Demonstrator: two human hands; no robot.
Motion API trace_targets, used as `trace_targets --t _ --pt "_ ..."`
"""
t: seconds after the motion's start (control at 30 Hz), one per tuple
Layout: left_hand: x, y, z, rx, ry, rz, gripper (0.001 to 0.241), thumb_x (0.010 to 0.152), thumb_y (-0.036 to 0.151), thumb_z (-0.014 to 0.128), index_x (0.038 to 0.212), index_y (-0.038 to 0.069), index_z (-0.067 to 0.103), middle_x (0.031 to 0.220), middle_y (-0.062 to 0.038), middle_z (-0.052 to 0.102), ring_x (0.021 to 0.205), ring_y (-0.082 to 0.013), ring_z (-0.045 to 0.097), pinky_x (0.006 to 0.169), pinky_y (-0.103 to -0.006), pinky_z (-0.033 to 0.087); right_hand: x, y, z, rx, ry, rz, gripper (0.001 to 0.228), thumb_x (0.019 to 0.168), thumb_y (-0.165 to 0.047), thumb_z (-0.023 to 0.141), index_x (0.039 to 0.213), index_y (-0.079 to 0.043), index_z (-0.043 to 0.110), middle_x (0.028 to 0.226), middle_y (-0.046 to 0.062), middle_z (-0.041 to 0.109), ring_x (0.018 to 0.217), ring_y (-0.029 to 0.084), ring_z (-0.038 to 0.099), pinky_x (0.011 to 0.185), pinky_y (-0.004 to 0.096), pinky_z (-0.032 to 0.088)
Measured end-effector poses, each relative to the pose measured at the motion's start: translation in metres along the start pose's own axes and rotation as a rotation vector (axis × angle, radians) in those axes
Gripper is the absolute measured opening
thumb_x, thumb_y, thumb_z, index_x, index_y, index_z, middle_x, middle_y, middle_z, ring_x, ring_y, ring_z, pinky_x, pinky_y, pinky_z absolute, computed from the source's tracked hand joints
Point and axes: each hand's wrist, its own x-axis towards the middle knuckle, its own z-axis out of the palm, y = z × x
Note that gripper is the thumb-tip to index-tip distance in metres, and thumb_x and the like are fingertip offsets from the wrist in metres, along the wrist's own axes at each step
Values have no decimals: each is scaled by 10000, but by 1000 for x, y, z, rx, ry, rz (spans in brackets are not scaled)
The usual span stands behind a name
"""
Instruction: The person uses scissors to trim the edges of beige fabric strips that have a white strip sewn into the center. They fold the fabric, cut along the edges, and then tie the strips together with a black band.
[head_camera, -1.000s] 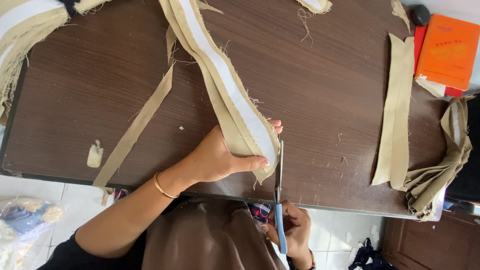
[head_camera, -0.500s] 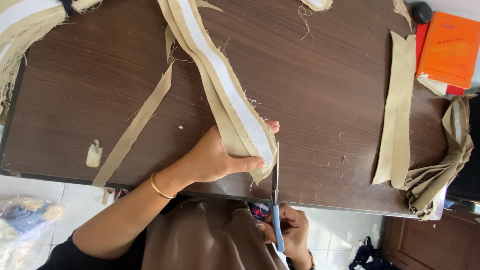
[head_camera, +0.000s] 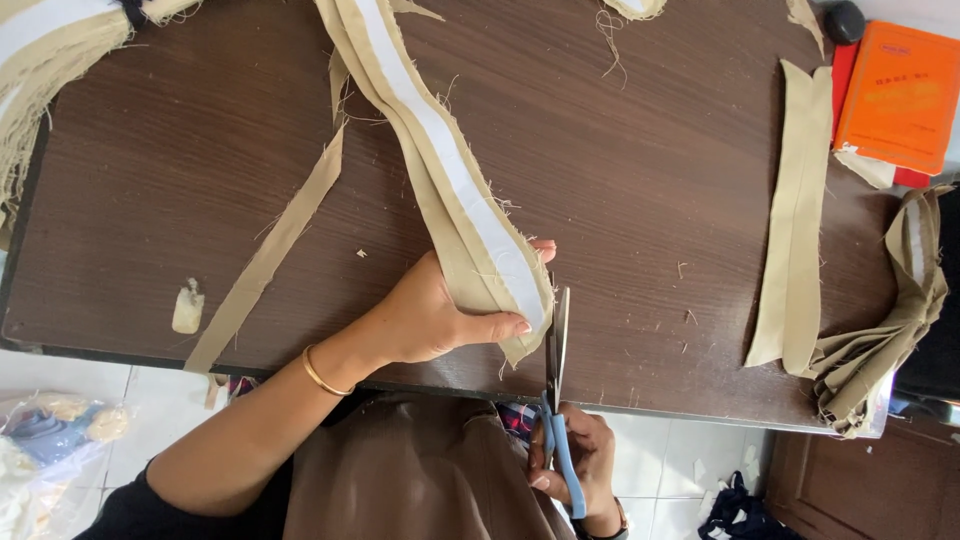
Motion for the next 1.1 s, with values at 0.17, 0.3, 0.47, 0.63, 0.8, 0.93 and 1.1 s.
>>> trace_targets --t 0.17,0.3,0.47,0.63,0.8,0.93,1.1 --pt "0 -3 0 -29 7 -17 510 735 55 690 1214 68 514 1290 -62 560 1231 -168 506 1075 -307 381 -2 6 -5 -125 49 35 405 660 -354 806 693 -28 568 527 48 563 362 134 563 320 214 454" --pt "2 0 -6 -12 -52 -64 593 732 62 687 1284 40 472 1335 -88 522 1261 -171 474 1100 -297 325 -2 8 -11 1 -37 46 352 675 -229 828 724 4 569 542 91 604 346 154 599 317 183 431" --pt "8 19 -28 245 -214 -123 617 709 155 712 1279 73 489 1362 -46 502 1300 -163 413 1114 -312 244 8 -13 -20 147 -249 79 649 734 -604 783 771 4 560 538 51 596 425 111 556 416 194 420" --pt "7 21 -32 315 -325 -158 600 733 172 686 1294 100 485 1405 -21 454 1354 -152 327 1132 -311 149 7 -16 -37 258 -357 67 795 820 -471 824 1234 75 422 836 144 547 612 179 575 518 291 536" --pt "2 14 -33 281 -313 -117 628 706 185 725 1282 101 492 1349 -15 510 1318 -158 378 1133 -321 207 37 -36 -26 6 -471 150 638 699 -661 754 753 -53 568 619 6 606 485 97 566 449 199 460" --pt "-1 14 -35 303 -327 -118 638 715 166 726 1297 104 475 1381 -13 480 1342 -164 357 1138 -333 188 46 -45 -23 9 -518 201 680 704 -697 735 738 -46 543 632 15 567 515 103 529 485 219 428" --pt "-1 10 -33 303 -345 -127 650 715 126 734 1309 110 469 1381 -6 478 1339 -152 356 1136 -312 187 49 -43 -21 -27 -512 169 679 707 -708 717 757 -54 538 593 -3 570 474 71 511 453 196 389"
